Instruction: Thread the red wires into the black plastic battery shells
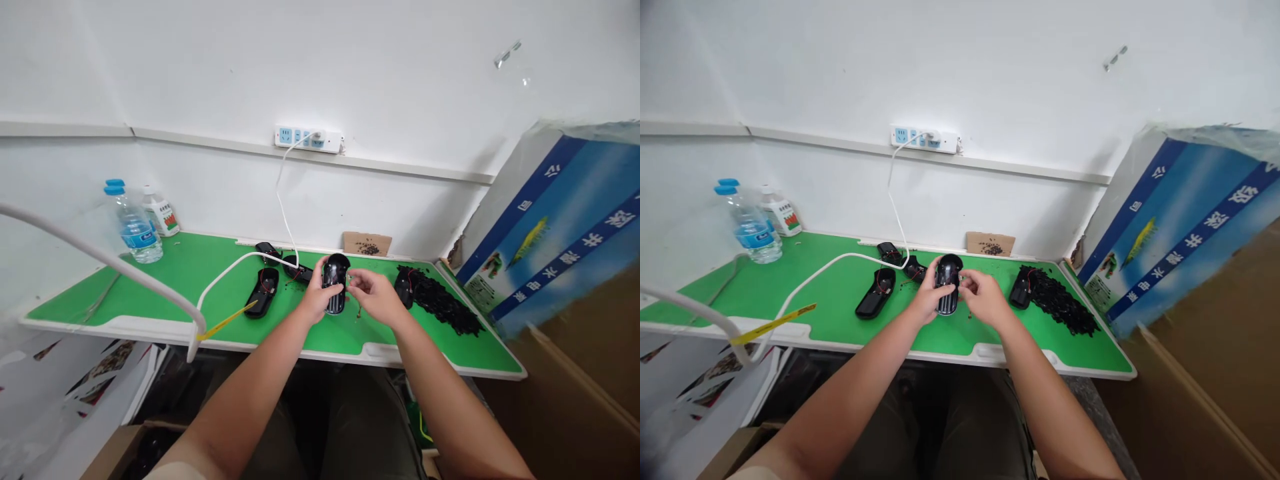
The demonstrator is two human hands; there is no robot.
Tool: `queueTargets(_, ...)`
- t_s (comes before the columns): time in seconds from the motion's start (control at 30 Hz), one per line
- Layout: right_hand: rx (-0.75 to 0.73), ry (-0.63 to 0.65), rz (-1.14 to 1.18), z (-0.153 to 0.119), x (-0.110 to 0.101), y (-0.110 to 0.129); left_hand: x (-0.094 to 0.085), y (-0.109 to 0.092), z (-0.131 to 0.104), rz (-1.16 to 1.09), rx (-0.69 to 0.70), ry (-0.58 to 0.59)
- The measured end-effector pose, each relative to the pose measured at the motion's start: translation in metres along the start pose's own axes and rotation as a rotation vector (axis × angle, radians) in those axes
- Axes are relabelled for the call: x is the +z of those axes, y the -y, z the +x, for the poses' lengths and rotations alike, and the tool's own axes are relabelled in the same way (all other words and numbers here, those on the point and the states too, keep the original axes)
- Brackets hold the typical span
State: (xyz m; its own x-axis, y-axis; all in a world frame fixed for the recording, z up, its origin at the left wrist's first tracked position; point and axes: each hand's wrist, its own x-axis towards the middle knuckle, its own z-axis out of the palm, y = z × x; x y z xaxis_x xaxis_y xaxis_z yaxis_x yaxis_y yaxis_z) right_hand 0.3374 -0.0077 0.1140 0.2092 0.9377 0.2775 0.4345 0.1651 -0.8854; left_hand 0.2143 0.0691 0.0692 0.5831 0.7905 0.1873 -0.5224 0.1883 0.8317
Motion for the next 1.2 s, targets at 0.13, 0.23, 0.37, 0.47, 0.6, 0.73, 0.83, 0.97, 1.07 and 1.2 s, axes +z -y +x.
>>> queueTargets(0.13, 0.060, -0.146, 0.176, -0.007, 0.009, -0.014, -0.001, -0.004, 0.000, -0.133, 0.026, 0.054)
queueTargets(0.23, 0.113, -0.269, 0.262, -0.009, 0.021, -0.022, -0.002, -0.003, 0.000, -0.109, 0.062, 0.057)
queueTargets(0.37, 0.081, -0.405, 0.320, -0.004, 0.030, -0.024, -0.002, -0.001, 0.000, -0.044, 0.075, 0.079)
queueTargets(0.47, 0.067, -0.432, 0.299, 0.000, 0.031, -0.024, -0.002, 0.000, -0.001, 0.011, 0.081, 0.080)
queueTargets(0.6, 0.074, -0.429, 0.191, 0.001, 0.029, -0.028, -0.002, 0.001, 0.000, 0.055, 0.081, 0.071)
queueTargets(0.73, 0.044, -0.447, 0.081, 0.000, 0.030, -0.033, -0.003, 0.003, 0.001, 0.111, 0.089, 0.085)
queueTargets(0.83, 0.008, -0.457, 0.035, 0.000, 0.030, -0.034, -0.004, 0.004, 0.001, 0.137, 0.095, 0.099)
queueTargets(0.97, -0.079, -0.456, -0.043, 0.000, 0.030, -0.033, -0.005, 0.004, 0.001, 0.177, 0.111, 0.124)
queueTargets(1.07, -0.135, -0.446, -0.114, 0.000, 0.028, -0.031, -0.005, 0.003, 0.001, 0.205, 0.125, 0.131)
queueTargets(1.2, -0.202, -0.448, -0.205, 0.000, 0.027, -0.031, -0.006, 0.005, 0.002, 0.272, 0.152, 0.142)
